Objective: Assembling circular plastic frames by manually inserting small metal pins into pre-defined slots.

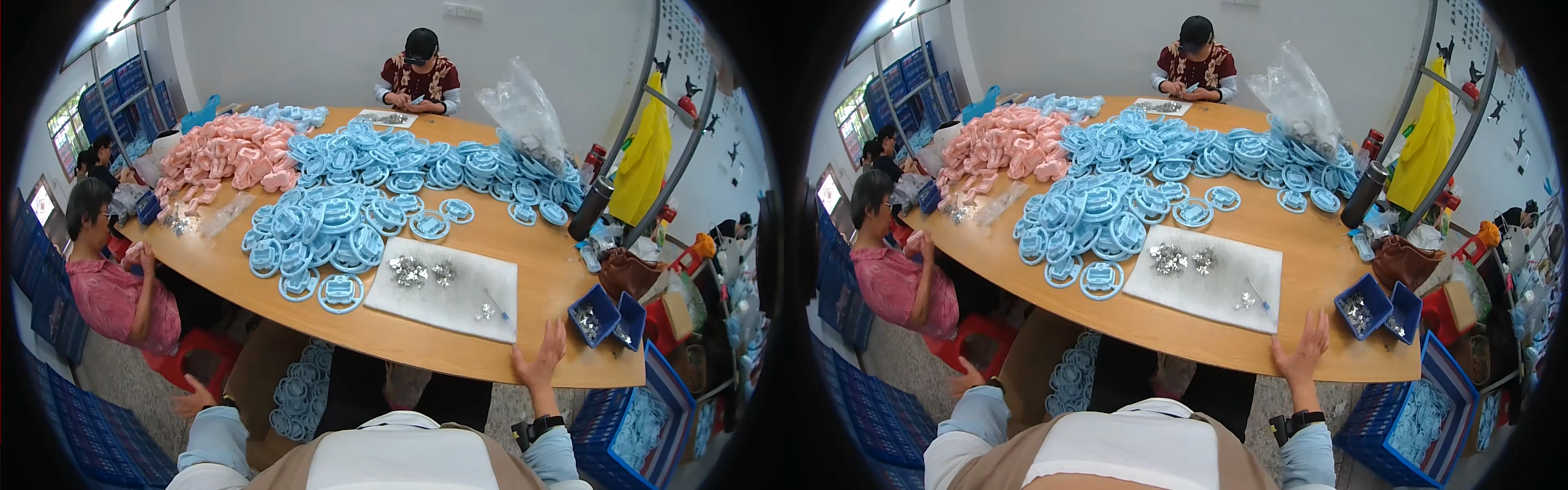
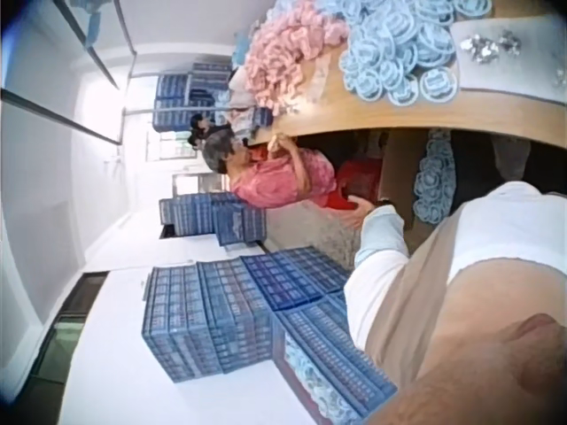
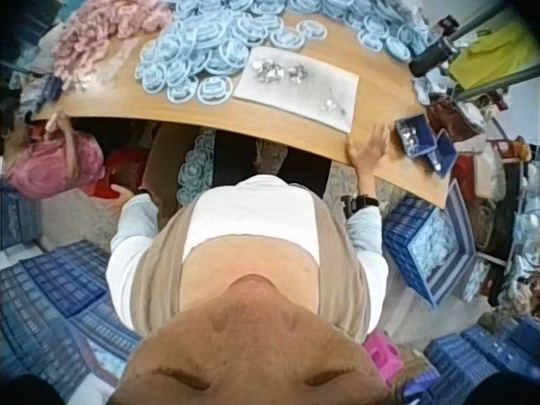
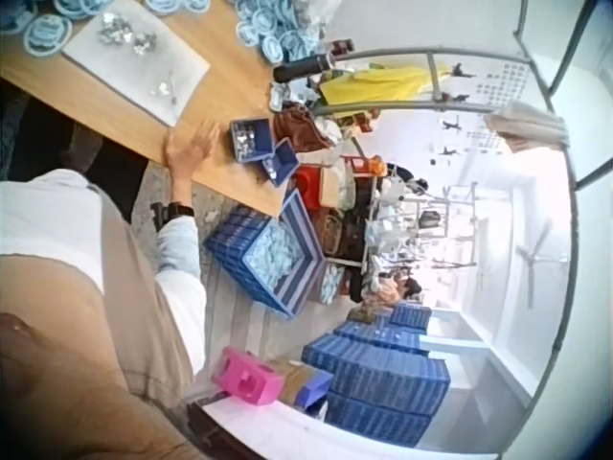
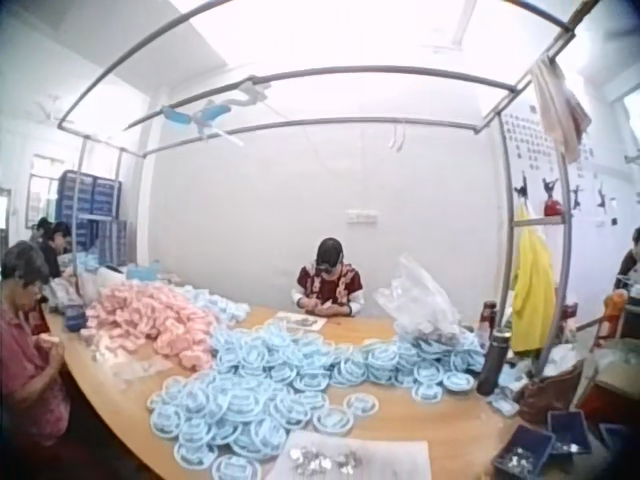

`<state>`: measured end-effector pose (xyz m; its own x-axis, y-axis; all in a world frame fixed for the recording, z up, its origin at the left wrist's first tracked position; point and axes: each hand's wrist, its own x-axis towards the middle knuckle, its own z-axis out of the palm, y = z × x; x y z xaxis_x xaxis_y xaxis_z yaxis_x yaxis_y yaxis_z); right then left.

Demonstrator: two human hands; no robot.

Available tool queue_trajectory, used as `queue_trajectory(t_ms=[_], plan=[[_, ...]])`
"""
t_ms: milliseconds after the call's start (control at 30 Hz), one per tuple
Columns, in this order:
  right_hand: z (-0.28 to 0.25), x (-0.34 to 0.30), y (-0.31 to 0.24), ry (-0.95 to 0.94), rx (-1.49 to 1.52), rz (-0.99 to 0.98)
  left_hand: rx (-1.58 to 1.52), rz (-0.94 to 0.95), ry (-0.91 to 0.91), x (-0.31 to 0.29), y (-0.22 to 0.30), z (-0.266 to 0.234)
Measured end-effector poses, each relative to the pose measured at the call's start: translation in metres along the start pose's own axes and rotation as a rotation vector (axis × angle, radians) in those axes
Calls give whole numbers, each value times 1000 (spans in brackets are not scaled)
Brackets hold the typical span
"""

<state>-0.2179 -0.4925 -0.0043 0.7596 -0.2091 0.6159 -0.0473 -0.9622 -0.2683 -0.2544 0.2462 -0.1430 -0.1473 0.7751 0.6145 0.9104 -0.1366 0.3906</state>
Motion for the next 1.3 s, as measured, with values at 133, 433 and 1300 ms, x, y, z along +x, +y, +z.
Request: queue_trajectory(t_ms=[133,433,1300], plan=[[-3,-3,3,15,-17,14,-46,-46,-13,52,-56,28],[4,2,4,-36,32,2,-123,-205,-27,87,-81,18],[10,3,8,-157,57,4,-305,-509,-175,53,-72,14]])
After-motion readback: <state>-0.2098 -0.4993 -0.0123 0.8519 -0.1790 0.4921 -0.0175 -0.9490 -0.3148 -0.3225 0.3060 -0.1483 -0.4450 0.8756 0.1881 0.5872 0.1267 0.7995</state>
